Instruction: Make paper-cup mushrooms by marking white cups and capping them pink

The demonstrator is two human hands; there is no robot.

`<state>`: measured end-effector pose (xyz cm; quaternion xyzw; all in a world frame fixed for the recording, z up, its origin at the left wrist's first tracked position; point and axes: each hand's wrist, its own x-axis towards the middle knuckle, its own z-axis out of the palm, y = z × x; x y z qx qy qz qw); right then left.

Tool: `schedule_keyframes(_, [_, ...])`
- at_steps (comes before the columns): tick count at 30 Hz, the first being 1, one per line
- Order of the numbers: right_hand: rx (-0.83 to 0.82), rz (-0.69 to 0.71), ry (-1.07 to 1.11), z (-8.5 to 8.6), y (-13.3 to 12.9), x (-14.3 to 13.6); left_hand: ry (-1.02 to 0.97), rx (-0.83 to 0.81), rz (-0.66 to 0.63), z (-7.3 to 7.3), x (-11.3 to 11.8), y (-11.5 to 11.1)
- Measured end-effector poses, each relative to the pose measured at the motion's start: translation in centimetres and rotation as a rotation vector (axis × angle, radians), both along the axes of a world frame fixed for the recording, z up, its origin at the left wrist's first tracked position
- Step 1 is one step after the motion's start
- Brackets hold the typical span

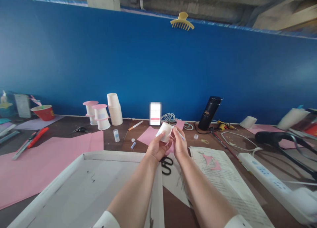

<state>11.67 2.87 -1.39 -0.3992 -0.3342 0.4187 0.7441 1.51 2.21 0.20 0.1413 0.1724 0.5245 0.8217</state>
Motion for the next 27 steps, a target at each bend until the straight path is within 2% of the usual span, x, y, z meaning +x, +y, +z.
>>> schedule_keyframes(3, [0.031, 0.075, 0.032, 0.0, 0.1, -0.2, 0.008, -0.06, -0.042, 0.2, -0.1, -0.1])
schedule_keyframes(6, [0.044, 0.1, 0.053, 0.0, 0.1, -0.3, 0.029, -0.082, -0.028, 0.2, 0.1, -0.1])
schedule_keyframes(14, [0.039, 0.09, 0.049, -0.2, 0.1, 0.0, 0.087, 0.131, 0.034, -0.4, 1.1, -0.2])
schedule_keyframes(20, [0.033, 0.076, 0.017, 0.0, -0.1, -0.2, 0.18, 0.227, 0.116, -0.5, 1.6, -0.4])
schedule_keyframes(27, [0.022, 0.029, -0.093, 0.2, -0.2, -0.3, 0.213, 0.12, 0.148, -0.2, 1.6, -0.5])
